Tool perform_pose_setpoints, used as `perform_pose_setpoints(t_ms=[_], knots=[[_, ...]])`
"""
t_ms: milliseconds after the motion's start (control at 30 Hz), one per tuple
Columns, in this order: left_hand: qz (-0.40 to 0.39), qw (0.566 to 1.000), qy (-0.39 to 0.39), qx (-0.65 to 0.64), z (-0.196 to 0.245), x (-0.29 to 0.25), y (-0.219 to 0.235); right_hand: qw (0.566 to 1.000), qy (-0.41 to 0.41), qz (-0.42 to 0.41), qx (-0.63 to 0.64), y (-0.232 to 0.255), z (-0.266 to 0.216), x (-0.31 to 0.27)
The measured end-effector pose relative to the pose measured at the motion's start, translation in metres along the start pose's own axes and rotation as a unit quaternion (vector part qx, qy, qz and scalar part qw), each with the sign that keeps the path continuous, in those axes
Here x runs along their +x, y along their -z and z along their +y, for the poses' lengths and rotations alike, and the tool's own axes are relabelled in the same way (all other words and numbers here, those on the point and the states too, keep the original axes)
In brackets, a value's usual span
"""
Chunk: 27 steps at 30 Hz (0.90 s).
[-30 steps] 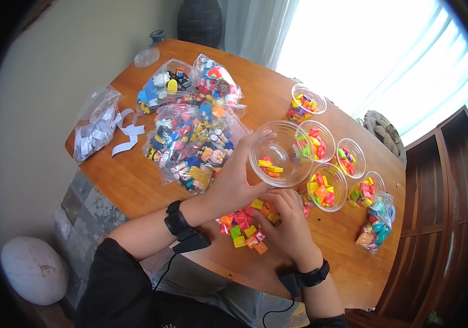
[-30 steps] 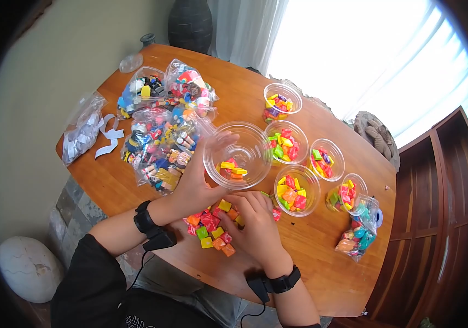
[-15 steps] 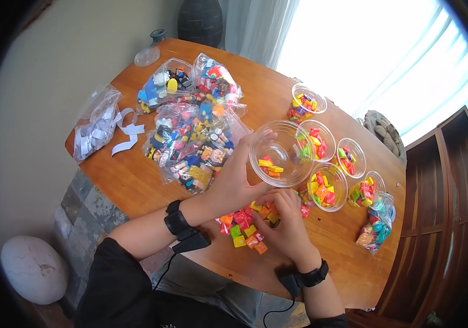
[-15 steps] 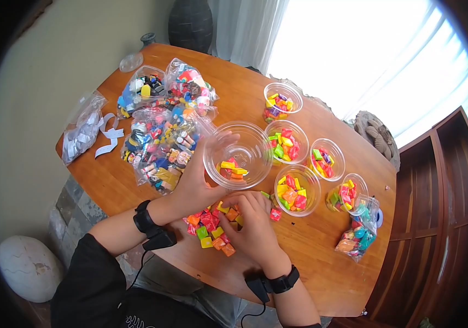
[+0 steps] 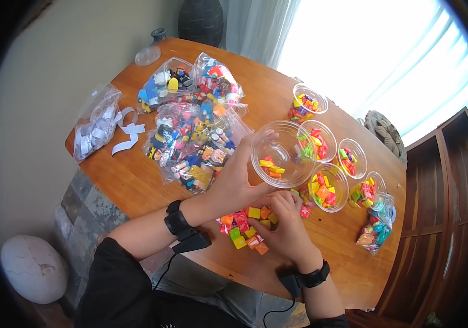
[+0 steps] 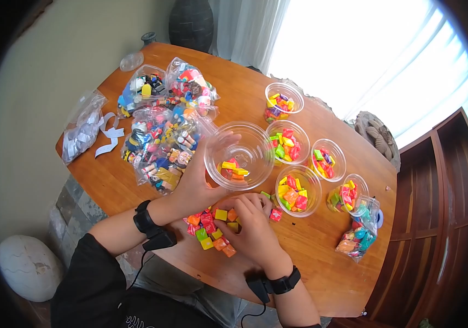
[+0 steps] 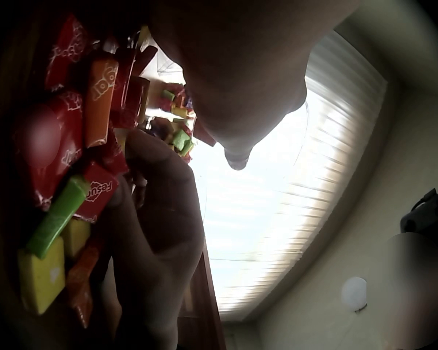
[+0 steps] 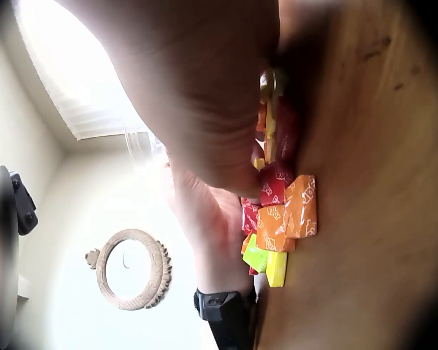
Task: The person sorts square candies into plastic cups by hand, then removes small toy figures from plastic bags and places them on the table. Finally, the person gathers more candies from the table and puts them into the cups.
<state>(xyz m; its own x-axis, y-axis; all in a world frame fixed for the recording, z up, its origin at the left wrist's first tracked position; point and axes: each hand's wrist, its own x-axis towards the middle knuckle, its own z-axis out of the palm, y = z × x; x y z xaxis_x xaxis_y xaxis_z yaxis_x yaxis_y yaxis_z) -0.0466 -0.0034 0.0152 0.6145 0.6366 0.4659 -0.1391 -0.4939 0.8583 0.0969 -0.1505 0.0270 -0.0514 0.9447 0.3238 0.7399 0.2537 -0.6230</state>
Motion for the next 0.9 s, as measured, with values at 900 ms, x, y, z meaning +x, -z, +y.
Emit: perform_pose_setpoints(t_ms=[900], knots=[[-0.049, 0.981, -0.119, 0.147, 0.001, -0.001, 0.000, 0.924, 0.100, 0.325, -0.175, 0.027, -0.017, -0.014]])
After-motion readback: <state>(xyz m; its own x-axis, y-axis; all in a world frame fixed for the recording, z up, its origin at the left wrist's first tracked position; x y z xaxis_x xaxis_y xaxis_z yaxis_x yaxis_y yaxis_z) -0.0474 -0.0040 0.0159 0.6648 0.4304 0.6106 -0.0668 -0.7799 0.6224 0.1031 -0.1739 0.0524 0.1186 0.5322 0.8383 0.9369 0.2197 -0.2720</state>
